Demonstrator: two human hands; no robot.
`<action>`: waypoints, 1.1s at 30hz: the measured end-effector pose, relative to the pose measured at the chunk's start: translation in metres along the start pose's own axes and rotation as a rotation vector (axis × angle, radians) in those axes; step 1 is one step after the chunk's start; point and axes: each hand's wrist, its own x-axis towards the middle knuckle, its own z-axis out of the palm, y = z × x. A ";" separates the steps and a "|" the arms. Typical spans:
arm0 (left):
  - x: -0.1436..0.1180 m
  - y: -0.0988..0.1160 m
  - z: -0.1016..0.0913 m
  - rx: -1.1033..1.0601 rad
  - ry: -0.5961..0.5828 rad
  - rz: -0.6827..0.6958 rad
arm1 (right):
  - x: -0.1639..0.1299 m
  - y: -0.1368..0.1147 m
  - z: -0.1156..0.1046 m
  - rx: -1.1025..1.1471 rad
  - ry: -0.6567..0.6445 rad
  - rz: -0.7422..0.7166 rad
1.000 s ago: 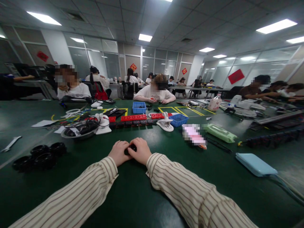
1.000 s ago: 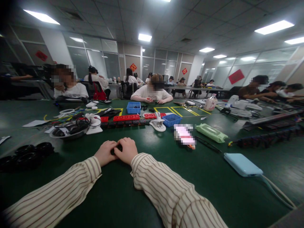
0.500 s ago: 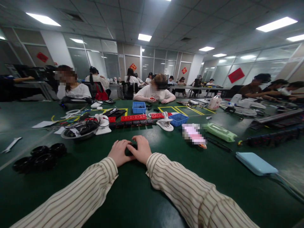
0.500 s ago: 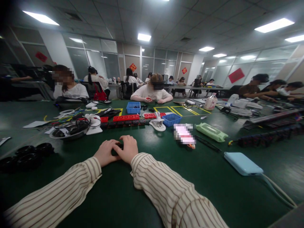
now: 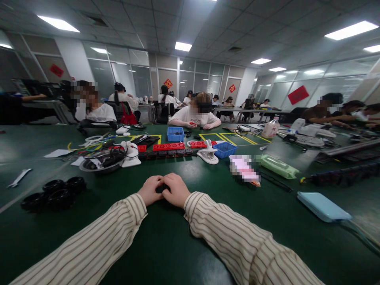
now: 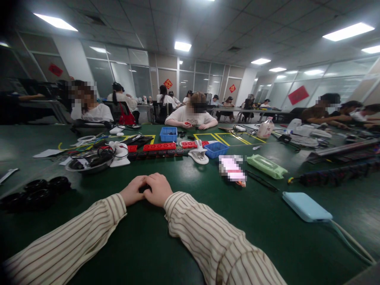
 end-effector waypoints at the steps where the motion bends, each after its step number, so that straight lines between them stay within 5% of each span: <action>1: 0.000 -0.001 0.001 0.012 0.015 -0.008 | 0.000 -0.001 -0.001 0.011 -0.013 -0.012; 13: -0.004 0.019 -0.004 0.170 0.093 -0.143 | 0.001 0.004 0.003 -0.063 0.175 0.270; 26: -0.001 0.005 -0.008 -0.014 -0.019 0.047 | 0.000 0.003 0.000 -0.003 0.033 -0.002; 33: -0.003 0.015 -0.007 0.099 0.025 -0.096 | -0.001 0.001 -0.001 -0.033 0.187 0.183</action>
